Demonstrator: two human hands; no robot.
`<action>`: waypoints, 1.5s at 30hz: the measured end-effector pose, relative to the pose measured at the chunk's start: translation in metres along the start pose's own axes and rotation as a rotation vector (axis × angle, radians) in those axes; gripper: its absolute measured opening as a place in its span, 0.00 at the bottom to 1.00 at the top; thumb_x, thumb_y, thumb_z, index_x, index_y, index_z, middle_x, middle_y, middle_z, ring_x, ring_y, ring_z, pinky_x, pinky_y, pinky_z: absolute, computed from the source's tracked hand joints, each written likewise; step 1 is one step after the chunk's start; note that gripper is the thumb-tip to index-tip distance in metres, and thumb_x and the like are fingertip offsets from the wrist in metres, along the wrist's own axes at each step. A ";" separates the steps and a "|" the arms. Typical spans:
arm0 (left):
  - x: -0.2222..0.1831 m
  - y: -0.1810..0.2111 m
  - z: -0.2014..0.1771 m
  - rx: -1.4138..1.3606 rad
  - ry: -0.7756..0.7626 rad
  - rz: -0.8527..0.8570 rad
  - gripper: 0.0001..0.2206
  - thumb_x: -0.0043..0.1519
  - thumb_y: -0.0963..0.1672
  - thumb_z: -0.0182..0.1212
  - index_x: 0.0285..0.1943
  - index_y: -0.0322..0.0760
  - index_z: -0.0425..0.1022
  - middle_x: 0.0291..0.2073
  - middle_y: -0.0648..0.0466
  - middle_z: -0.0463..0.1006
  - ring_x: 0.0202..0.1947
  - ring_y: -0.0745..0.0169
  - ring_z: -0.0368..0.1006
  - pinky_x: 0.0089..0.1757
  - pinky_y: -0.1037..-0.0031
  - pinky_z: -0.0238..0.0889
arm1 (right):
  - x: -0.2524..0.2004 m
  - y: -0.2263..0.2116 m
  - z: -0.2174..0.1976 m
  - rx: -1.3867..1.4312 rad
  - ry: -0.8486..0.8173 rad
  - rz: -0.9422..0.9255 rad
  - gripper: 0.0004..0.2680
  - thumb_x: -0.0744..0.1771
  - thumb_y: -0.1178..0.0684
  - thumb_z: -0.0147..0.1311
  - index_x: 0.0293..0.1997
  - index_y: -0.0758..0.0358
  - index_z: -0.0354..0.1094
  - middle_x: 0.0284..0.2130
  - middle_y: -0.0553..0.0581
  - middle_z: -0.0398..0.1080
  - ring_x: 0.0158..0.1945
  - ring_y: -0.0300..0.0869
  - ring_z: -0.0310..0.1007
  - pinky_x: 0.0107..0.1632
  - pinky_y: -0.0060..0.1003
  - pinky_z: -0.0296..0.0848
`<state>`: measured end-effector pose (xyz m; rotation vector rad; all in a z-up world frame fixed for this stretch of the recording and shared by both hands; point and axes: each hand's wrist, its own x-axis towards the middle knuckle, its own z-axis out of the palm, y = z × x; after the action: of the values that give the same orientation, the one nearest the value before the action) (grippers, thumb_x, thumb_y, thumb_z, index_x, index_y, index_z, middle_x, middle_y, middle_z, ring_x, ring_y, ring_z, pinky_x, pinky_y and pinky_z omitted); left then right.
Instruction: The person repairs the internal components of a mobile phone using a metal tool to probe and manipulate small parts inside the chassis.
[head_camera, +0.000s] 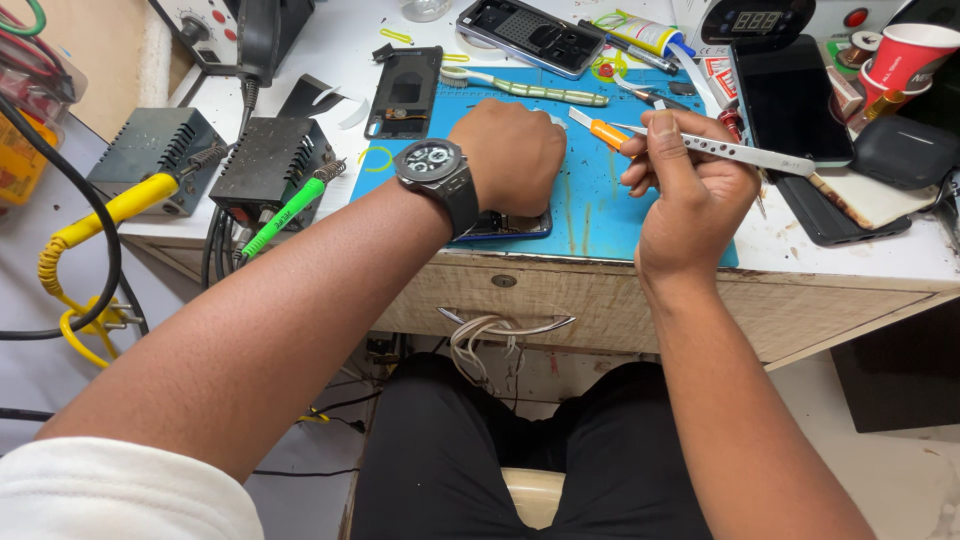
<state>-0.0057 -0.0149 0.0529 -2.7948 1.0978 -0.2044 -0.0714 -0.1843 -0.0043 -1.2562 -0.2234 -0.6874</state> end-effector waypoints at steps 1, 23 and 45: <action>0.000 -0.002 0.001 0.000 0.000 0.001 0.10 0.49 0.44 0.62 0.35 0.36 0.82 0.36 0.41 0.82 0.37 0.41 0.79 0.39 0.56 0.72 | 0.000 0.000 0.000 0.000 0.001 0.000 0.07 0.72 0.54 0.57 0.45 0.70 0.73 0.32 0.60 0.76 0.30 0.37 0.73 0.34 0.28 0.69; -0.042 0.030 0.013 -1.443 0.563 -0.219 0.10 0.65 0.45 0.60 0.48 0.34 0.79 0.34 0.58 0.80 0.30 0.73 0.74 0.28 0.80 0.69 | -0.020 -0.026 0.004 0.038 -0.201 0.016 0.06 0.69 0.61 0.54 0.50 0.72 0.72 0.40 0.62 0.76 0.38 0.40 0.73 0.43 0.31 0.71; -0.184 0.152 0.126 -2.253 0.122 -0.431 0.05 0.64 0.41 0.62 0.38 0.30 0.75 0.25 0.55 0.77 0.23 0.70 0.74 0.24 0.79 0.67 | -0.209 0.006 -0.145 -0.149 -0.676 0.114 0.17 0.74 0.42 0.45 0.51 0.69 0.73 0.40 0.71 0.78 0.38 0.47 0.78 0.43 0.40 0.78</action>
<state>-0.2183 0.0097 -0.1113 -4.5685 0.5002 2.2199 -0.2608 -0.2433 -0.1627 -1.6030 -0.6576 -0.1602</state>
